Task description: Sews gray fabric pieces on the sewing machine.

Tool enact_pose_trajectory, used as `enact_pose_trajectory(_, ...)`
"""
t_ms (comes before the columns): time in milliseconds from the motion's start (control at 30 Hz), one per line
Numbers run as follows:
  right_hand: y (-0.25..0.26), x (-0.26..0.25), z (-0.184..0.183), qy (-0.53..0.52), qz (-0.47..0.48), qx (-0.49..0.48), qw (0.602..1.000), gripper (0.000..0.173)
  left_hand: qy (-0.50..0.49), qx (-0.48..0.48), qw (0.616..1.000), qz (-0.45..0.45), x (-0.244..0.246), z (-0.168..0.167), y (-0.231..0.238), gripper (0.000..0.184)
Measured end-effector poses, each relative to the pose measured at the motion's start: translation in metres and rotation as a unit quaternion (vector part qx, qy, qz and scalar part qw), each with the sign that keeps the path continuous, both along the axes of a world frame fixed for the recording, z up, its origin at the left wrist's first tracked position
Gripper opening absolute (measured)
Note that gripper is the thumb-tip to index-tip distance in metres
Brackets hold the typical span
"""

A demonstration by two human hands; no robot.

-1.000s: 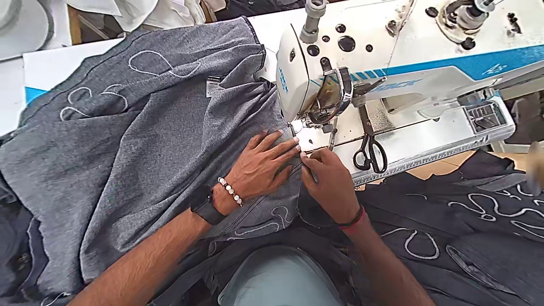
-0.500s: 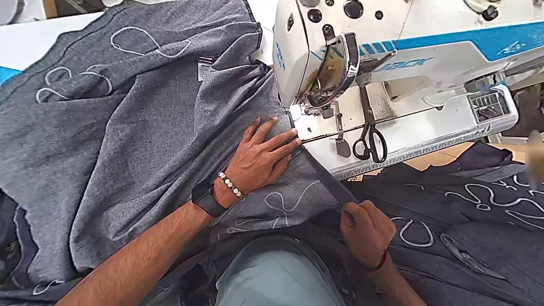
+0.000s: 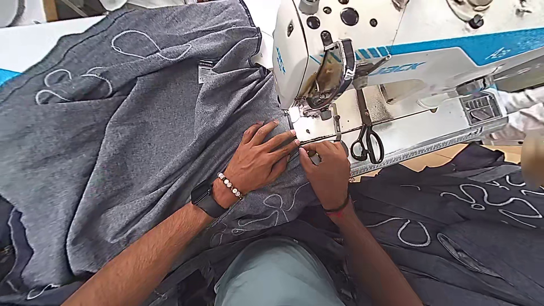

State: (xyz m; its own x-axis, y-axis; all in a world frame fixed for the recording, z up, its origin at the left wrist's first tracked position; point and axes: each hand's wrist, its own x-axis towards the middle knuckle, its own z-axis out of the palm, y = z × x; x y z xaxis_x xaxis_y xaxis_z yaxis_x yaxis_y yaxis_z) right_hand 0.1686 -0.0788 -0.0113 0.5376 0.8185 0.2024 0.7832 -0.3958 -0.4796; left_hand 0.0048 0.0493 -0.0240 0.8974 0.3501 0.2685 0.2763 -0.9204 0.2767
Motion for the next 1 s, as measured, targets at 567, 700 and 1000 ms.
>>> enact_pose_trajectory(567,-0.025,0.007,-0.005,0.007,0.09,0.025,0.996,0.028,-0.003,0.005,1.0,-0.025,-0.001,0.002,0.003,0.036)
enact_pose_trajectory(700,-0.03,0.007,-0.007,-0.046,0.123,0.015,0.991,0.032,0.007,0.011,1.0,-0.022,0.0,0.004,0.001,0.038)
enact_pose_trajectory(1000,-0.03,0.001,0.003,-0.107,0.142,-0.052,0.983,0.036,0.003,0.005,1.0,-0.027,0.0,0.004,0.005,0.038)
